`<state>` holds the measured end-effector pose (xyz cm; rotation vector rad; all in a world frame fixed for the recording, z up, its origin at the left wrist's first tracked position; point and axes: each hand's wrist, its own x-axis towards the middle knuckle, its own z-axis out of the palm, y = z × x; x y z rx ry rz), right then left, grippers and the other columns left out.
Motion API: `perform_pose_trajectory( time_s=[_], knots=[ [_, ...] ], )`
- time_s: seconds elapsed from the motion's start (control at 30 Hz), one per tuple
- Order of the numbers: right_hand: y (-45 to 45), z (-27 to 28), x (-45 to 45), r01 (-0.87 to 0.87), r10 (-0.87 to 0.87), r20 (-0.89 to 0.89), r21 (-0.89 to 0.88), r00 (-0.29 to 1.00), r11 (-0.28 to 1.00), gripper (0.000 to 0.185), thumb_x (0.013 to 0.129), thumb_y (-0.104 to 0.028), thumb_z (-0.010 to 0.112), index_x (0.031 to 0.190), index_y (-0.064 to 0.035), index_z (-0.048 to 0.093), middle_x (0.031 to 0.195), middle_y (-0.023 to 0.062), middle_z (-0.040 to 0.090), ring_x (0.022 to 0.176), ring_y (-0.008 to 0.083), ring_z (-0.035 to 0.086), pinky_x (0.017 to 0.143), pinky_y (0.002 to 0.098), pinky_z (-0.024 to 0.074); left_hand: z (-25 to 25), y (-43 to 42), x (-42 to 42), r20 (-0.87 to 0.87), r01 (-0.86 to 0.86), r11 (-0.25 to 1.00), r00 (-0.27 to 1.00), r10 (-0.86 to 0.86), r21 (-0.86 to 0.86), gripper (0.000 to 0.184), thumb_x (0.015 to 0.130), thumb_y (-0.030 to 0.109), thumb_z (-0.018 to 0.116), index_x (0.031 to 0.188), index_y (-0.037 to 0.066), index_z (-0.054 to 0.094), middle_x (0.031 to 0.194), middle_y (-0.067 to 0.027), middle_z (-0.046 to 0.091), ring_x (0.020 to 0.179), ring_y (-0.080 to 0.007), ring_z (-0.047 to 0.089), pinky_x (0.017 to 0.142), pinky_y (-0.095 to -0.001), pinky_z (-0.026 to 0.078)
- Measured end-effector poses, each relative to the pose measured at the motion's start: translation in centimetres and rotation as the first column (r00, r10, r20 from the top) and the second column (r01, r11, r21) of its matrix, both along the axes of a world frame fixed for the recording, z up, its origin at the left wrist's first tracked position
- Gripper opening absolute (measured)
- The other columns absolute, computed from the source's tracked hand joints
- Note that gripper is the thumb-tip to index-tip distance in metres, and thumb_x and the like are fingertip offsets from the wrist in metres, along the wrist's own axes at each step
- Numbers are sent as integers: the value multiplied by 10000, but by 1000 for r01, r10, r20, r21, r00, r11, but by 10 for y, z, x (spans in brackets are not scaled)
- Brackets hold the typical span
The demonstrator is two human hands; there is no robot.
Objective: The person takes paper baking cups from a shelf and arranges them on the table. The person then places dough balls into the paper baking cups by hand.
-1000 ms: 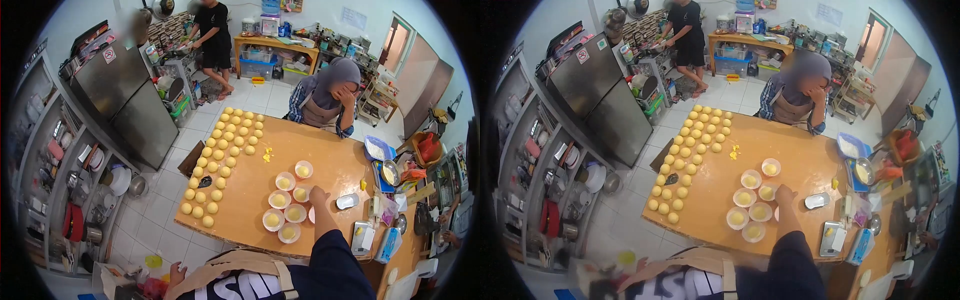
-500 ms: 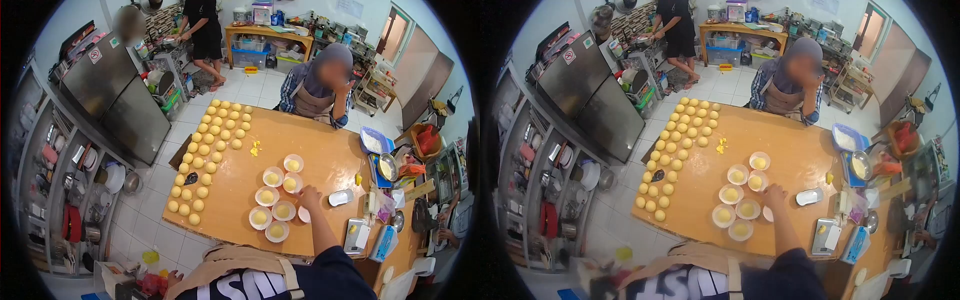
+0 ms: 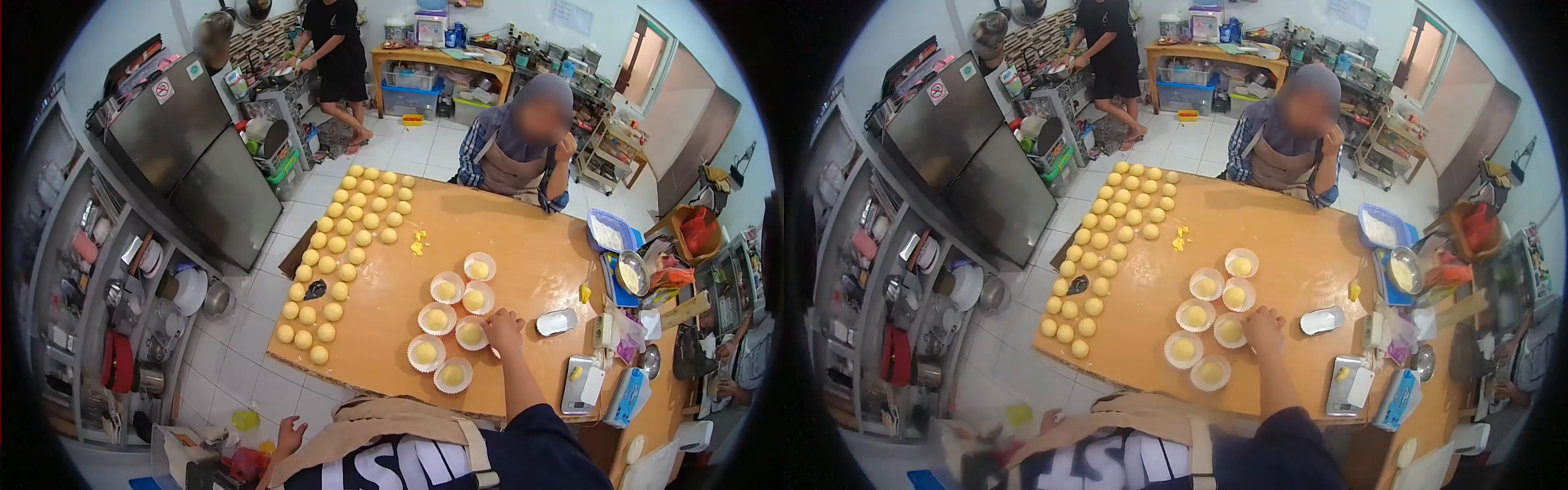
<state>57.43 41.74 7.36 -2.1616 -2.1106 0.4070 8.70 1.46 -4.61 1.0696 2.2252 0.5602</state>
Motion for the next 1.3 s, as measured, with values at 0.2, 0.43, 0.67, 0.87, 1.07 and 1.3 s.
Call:
perform_pose_trajectory(
  time_s=[0.2, 0.43, 0.67, 0.87, 1.07, 1.3],
  knots=[
    [-11, 2, 5, 19, -17, 129, -11, 991, 1000, 268, 836, -326, 585, 917, -114, 728, 1135, 57, 585, 1100, 258, 487, 961, 497, 303, -57, -57, -24, -41, 17, 993, 999, -22, -117, 511, 748, 355, 732, 1093, -6, 626, 1042, -224, 601, 982, -352, 565, 876, -421, 469],
    [-39, 10, -2, 117, -99, -98, 202, 990, 972, 257, 813, -316, 619, 885, -86, 709, 1157, 106, 592, 1127, 270, 505, 940, 498, 360, -55, -77, -33, -63, -72, 960, 996, 57, -270, 527, 733, 386, 734, 1075, -5, 644, 1004, -217, 618, 907, -328, 585, 798, -409, 487],
    [-100, -3, -10, -43, 34, -263, -27, 964, 999, 282, 790, -293, 646, 822, -14, 674, 746, 203, 660, 711, 366, 649, 654, 438, 511, -42, -28, -45, 11, 51, 971, 999, -50, -235, 498, 771, 370, 710, 1104, 9, 626, 1028, -216, 596, 918, -320, 579, 803, -402, 485],
    [-115, -42, -8, 137, -166, -289, -119, 943, 983, 279, 808, -265, 636, 785, 12, 666, 763, 228, 651, 713, 380, 641, 669, 449, 512, -17, 16, -40, -16, 128, 991, 992, -129, -40, 410, 802, 309, 697, 1089, 28, 618, 1085, -228, 567, 998, -346, 563, 879, -416, 465],
    [-107, -35, 8, 185, -174, -393, -9, 903, 983, 262, 818, -244, 644, 864, 14, 658, 852, 218, 663, 735, 345, 652, 646, 417, 518, -28, 17, -56, 24, 100, 995, 995, -100, 10, 397, 796, 304, 701, 1074, 31, 624, 1044, -219, 584, 972, -349, 573, 858, -419, 476],
    [-101, -18, 33, 316, -305, -86, 224, 949, 922, 604, 866, -339, 580, 1383, -81, 403, 1485, 150, 294, 1354, 356, 271, 1077, 506, 237, -34, -8, -70, -8, 114, 986, 993, -116, -123, 433, 773, 343, 718, 1061, 28, 644, 999, -212, 606, 907, -321, 594, 791, -401, 492]
  ],
)
